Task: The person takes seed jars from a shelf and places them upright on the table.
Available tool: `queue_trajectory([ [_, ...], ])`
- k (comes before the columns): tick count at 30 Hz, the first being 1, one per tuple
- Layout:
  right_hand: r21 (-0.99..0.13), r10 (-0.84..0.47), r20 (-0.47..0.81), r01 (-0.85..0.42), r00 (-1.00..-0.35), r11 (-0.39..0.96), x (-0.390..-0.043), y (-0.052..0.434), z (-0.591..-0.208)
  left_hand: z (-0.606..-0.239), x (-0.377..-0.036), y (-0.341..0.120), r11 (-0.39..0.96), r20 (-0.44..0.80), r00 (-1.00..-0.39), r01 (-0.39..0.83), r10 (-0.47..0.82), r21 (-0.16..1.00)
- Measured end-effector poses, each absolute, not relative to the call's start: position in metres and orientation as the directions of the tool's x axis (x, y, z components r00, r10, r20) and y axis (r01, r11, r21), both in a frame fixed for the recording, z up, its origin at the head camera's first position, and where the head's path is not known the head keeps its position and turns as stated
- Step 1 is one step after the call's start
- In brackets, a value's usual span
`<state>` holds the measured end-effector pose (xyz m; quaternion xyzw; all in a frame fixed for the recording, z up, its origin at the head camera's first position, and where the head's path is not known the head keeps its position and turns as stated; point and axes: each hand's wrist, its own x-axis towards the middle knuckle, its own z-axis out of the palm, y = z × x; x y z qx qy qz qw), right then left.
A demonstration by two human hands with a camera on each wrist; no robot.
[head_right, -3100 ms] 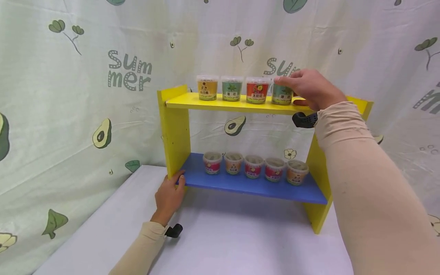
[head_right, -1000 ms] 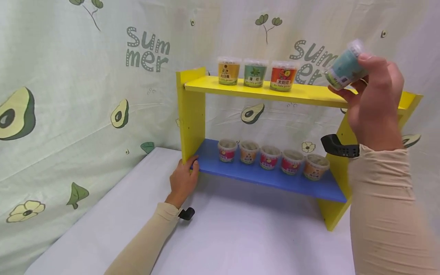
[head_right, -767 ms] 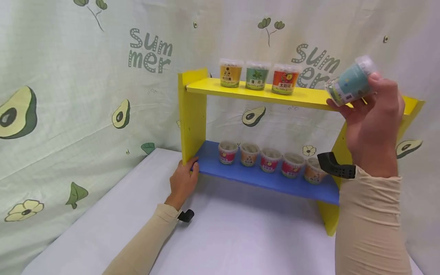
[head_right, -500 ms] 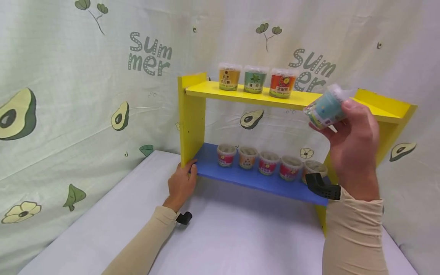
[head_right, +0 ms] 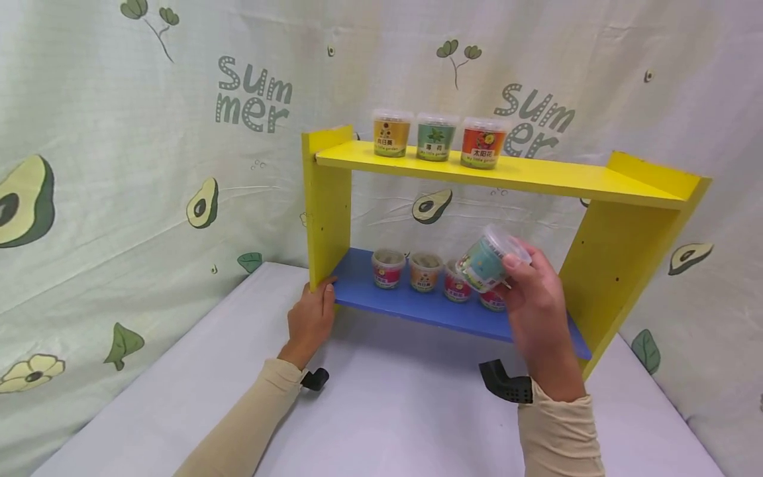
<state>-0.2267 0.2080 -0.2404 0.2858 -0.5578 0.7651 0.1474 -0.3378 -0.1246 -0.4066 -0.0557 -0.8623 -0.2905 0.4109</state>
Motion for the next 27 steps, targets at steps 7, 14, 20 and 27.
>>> queue_trajectory([
  [7, -0.82, -0.102, 0.543, -0.499, -0.834, -0.28, -0.232, 0.199, -0.257, -0.409, -0.338, -0.126, 0.82, 0.731, -0.665, 0.327, -0.153, 0.469],
  [14, -0.844, -0.135, 0.52, -0.483, -0.844, -0.232, -0.235, 0.19, -0.272, -0.409, -0.341, -0.129, 0.819, 0.756, -0.643, 0.365, -0.12, 0.441],
  [20, -0.851, -0.126, 0.515, -0.489, -0.848, -0.189, -0.24, 0.178, -0.281, -0.406, -0.339, -0.136, 0.827, 0.738, -0.672, 0.383, -0.056, 0.412],
  [27, -0.882, -0.167, 0.469, -0.45, -0.867, -0.137, -0.248, 0.165, -0.292, -0.402, -0.341, -0.141, 0.834, 0.723, -0.69, 0.405, 0.01, 0.375],
])
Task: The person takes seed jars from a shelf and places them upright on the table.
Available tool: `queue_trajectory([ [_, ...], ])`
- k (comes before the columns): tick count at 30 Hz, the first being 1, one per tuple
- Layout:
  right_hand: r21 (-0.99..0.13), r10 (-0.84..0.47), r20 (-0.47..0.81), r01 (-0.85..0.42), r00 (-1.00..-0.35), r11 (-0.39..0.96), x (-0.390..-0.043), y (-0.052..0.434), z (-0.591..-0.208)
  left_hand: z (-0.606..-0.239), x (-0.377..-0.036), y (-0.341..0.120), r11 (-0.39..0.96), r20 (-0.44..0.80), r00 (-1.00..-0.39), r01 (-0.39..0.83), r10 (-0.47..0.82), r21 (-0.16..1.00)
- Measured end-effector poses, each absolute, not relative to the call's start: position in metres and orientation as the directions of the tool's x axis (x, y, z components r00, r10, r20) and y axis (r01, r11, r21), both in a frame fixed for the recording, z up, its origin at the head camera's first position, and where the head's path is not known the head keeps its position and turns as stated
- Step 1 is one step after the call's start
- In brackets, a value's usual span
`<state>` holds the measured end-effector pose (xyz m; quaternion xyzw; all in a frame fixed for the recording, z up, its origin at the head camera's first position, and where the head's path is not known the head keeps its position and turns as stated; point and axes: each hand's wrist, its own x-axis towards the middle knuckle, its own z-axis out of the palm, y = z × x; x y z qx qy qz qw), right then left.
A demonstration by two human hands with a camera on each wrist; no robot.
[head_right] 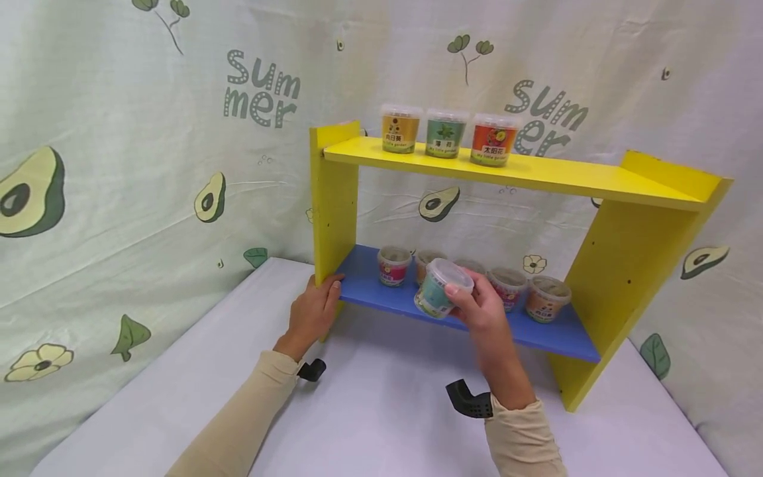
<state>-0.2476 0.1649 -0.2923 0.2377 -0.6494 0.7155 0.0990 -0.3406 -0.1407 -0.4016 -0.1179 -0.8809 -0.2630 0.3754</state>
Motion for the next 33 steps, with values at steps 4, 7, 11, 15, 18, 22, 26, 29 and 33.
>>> queue_trajectory([
  [4, -0.916, -0.197, 0.401, -0.394, -0.895, -0.073, -0.25, 0.154, -0.298, -0.4, -0.342, -0.142, 0.839, 0.71, -0.704, 0.395, 0.014, 0.375],
  [7, -0.936, -0.206, 0.348, -0.35, -0.915, -0.025, -0.251, 0.147, -0.303, -0.399, -0.341, -0.141, 0.839, 0.699, -0.715, 0.39, 0.016, 0.38],
  [11, -0.95, -0.22, 0.301, -0.312, -0.928, 0.018, -0.254, 0.138, -0.312, -0.397, -0.341, -0.14, 0.842, 0.683, -0.73, 0.379, 0.017, 0.384],
  [15, -0.956, -0.247, 0.271, -0.291, -0.93, 0.049, -0.258, 0.13, -0.321, -0.394, -0.34, -0.141, 0.843, 0.665, -0.746, 0.359, 0.001, 0.401],
  [18, -0.956, -0.268, 0.26, -0.286, -0.928, 0.062, -0.26, 0.125, -0.326, -0.393, -0.34, -0.141, 0.843, 0.654, -0.756, 0.35, -0.003, 0.408],
  [22, -0.957, -0.294, 0.25, -0.281, -0.922, 0.067, -0.262, 0.116, -0.334, -0.393, -0.341, -0.144, 0.846, 0.65, -0.76, 0.352, 0.009, 0.4],
  [26, -0.959, -0.315, 0.239, -0.275, -0.919, 0.075, -0.263, 0.109, -0.342, -0.392, -0.343, -0.145, 0.841, 0.648, -0.761, 0.363, 0.02, 0.401],
  [29, -0.961, -0.331, 0.221, -0.263, -0.917, 0.088, -0.265, 0.105, -0.348, -0.393, -0.342, -0.145, 0.832, 0.624, -0.781, 0.354, 0.013, 0.427],
  [33, -0.963, -0.345, 0.197, -0.247, -0.918, 0.107, -0.268, 0.102, -0.357, -0.392, -0.345, -0.143, 0.825, 0.58, -0.814, 0.33, 0.003, 0.46],
])
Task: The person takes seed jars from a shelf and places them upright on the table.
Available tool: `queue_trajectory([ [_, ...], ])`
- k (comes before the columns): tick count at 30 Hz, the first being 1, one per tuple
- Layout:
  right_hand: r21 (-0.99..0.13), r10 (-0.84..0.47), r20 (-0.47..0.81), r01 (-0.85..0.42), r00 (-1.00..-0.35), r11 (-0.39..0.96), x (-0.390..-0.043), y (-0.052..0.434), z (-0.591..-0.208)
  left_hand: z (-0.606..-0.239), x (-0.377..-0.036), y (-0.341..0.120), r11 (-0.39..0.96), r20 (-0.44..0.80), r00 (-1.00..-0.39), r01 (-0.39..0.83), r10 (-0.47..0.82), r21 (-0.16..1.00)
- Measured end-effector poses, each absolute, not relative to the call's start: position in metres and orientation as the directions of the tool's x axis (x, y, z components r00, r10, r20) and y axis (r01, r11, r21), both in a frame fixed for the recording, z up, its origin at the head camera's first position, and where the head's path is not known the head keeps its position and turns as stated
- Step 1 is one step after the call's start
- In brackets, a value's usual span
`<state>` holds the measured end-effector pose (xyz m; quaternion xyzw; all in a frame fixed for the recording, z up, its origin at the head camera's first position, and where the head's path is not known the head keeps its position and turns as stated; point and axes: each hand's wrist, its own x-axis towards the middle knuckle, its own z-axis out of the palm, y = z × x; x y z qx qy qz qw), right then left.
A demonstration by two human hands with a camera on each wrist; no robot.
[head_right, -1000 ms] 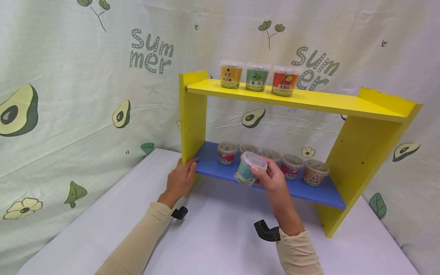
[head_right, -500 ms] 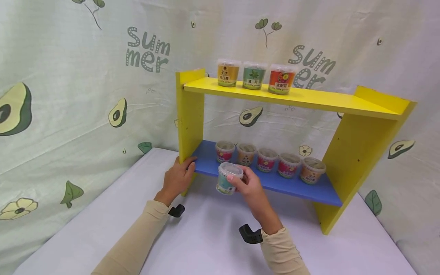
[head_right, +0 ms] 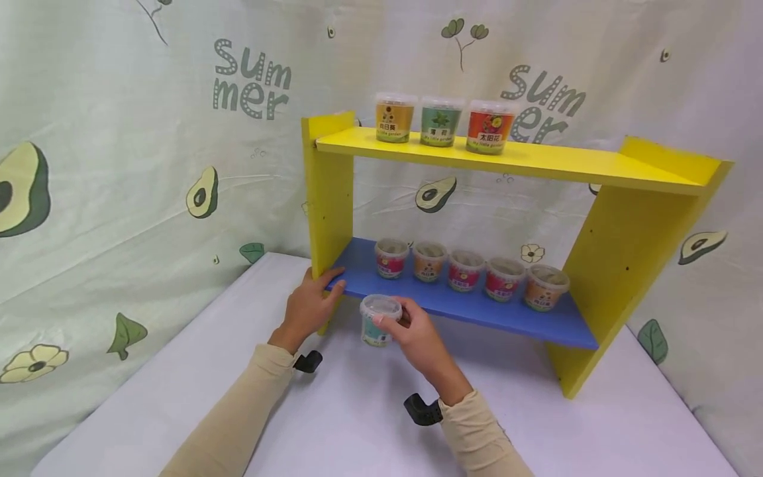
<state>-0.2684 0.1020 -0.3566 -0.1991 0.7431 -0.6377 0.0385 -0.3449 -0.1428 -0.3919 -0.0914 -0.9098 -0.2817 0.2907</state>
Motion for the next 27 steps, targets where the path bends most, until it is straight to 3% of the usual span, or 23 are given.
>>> queue_trajectory([
  [27, -0.939, -0.428, 0.021, -0.164, -0.904, 0.301, -0.289, 0.065, -0.396, -0.395, -0.342, -0.142, 0.827, 0.581, -0.814, 0.313, -0.021, 0.467],
])
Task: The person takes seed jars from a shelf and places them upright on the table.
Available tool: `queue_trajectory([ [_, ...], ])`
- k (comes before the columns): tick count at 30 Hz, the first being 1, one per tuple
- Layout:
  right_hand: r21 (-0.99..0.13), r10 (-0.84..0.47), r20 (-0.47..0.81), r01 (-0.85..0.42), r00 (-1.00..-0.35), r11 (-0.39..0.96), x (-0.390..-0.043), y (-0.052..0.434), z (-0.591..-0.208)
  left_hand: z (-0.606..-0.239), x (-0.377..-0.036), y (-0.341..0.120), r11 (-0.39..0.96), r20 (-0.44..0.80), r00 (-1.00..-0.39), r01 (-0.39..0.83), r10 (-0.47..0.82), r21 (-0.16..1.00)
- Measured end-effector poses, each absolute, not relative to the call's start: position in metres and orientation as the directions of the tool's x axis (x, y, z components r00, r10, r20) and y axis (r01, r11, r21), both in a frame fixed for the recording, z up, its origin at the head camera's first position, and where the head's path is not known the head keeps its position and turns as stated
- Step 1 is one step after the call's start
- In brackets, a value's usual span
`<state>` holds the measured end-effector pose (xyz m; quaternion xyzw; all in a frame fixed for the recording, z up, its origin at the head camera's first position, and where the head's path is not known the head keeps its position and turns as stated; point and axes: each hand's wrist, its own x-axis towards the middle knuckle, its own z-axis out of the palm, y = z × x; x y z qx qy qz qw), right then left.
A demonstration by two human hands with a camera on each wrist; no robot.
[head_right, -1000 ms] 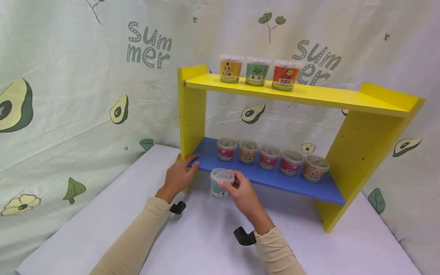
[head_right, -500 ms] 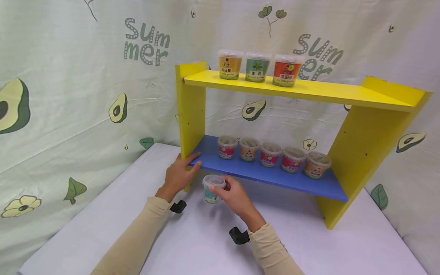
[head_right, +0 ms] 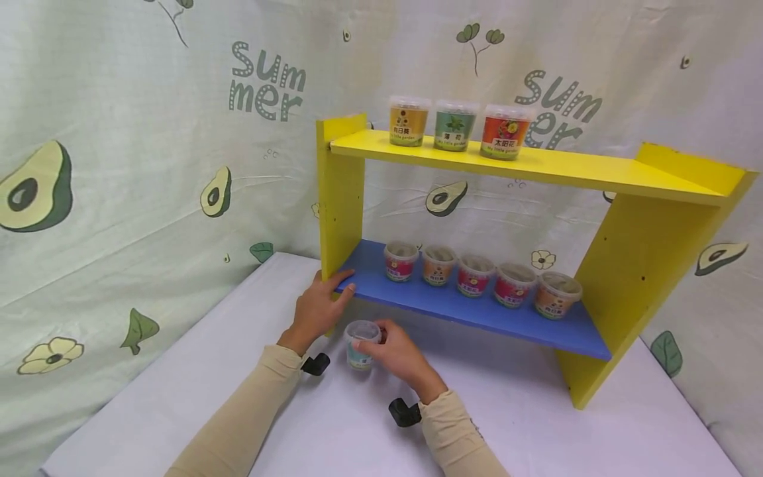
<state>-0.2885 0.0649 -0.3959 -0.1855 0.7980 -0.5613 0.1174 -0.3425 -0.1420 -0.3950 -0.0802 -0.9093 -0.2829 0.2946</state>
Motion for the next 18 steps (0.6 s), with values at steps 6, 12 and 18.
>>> queue_trajectory([
  [6, -0.934, -0.383, 0.002, -0.139, -0.924, 0.33, -0.29, 0.058, -0.4, -0.398, -0.343, -0.141, 0.838, 0.594, -0.804, 0.312, -0.019, 0.449],
  [12, -0.934, -0.333, -0.01, -0.109, -0.943, 0.339, -0.289, 0.05, -0.404, -0.398, -0.341, -0.141, 0.841, 0.595, -0.803, 0.307, -0.022, 0.446],
  [18, -0.901, -0.311, 0.017, -0.149, -0.95, 0.406, -0.287, 0.047, -0.411, -0.397, -0.342, -0.14, 0.842, 0.596, -0.802, 0.308, -0.02, 0.442],
])
